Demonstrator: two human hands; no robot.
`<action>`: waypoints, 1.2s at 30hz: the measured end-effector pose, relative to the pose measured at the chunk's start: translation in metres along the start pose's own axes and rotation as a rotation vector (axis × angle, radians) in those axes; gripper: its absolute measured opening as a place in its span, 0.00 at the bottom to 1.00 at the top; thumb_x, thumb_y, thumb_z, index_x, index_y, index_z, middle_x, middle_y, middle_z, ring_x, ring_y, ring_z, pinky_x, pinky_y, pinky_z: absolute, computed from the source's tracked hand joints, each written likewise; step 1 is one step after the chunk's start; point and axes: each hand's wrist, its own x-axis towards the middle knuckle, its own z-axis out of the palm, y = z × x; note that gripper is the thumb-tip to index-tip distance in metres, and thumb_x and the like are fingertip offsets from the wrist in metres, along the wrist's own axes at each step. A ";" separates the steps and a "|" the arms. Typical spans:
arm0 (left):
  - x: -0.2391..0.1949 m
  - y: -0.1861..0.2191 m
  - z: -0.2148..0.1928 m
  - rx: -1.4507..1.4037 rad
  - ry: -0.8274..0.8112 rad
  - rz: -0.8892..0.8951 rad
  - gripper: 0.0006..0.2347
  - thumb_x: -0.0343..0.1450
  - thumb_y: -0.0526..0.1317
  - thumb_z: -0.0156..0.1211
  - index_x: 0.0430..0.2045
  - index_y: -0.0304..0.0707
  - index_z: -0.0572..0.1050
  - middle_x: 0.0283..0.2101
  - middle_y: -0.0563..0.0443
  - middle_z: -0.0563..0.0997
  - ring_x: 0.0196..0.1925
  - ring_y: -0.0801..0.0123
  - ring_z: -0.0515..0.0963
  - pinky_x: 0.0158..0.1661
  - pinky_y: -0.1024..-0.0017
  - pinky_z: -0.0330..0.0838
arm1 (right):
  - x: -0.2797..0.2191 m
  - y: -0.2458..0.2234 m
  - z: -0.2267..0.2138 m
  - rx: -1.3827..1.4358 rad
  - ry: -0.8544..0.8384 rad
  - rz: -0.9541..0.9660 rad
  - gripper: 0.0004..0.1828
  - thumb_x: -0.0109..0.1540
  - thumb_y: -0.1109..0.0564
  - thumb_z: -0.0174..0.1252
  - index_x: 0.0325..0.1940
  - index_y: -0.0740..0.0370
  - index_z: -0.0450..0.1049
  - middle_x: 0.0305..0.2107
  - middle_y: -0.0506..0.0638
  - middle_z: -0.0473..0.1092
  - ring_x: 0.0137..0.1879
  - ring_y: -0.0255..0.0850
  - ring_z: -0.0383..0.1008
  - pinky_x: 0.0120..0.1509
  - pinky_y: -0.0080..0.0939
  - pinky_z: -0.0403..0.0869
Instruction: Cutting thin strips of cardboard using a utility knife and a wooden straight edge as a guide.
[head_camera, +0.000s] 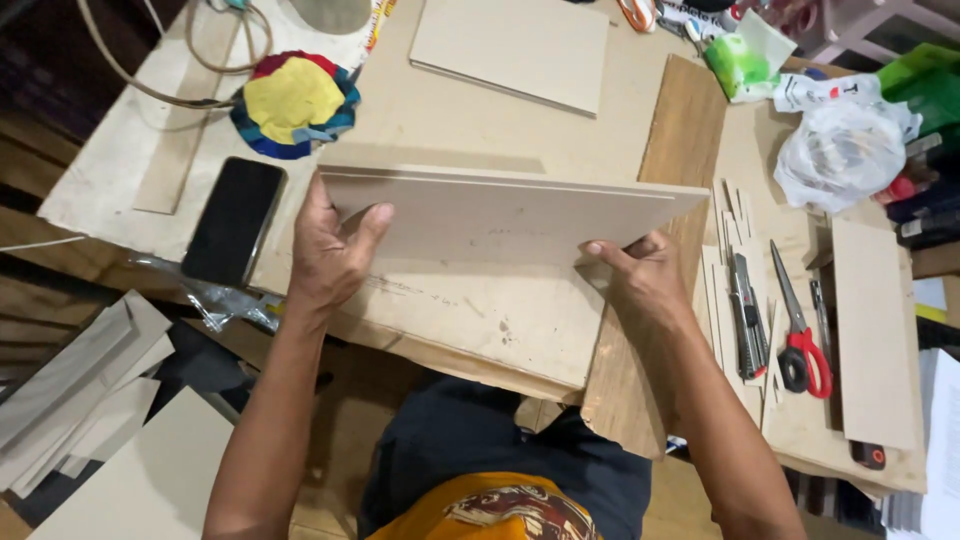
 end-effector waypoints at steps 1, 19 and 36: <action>-0.008 -0.008 -0.001 -0.003 -0.004 -0.006 0.22 0.75 0.31 0.59 0.65 0.33 0.60 0.59 0.41 0.73 0.63 0.63 0.70 0.60 0.54 0.73 | 0.007 0.016 -0.012 -0.002 0.005 0.006 0.15 0.56 0.72 0.68 0.45 0.63 0.77 0.34 0.49 0.77 0.41 0.35 0.76 0.50 0.39 0.78; -0.033 -0.073 -0.007 0.378 0.005 -0.166 0.27 0.75 0.42 0.61 0.59 0.15 0.57 0.54 0.25 0.66 0.64 0.39 0.67 0.59 0.40 0.69 | 0.031 0.043 -0.033 -0.054 -0.043 0.154 0.15 0.59 0.65 0.69 0.50 0.68 0.78 0.34 0.56 0.78 0.40 0.42 0.79 0.49 0.48 0.78; -0.024 -0.005 0.023 0.133 -0.007 -0.227 0.34 0.74 0.31 0.64 0.74 0.34 0.49 0.67 0.20 0.60 0.66 0.48 0.66 0.67 0.51 0.60 | 0.019 0.012 -0.053 -0.058 0.023 0.301 0.22 0.50 0.61 0.75 0.45 0.64 0.76 0.30 0.54 0.77 0.35 0.41 0.82 0.41 0.43 0.82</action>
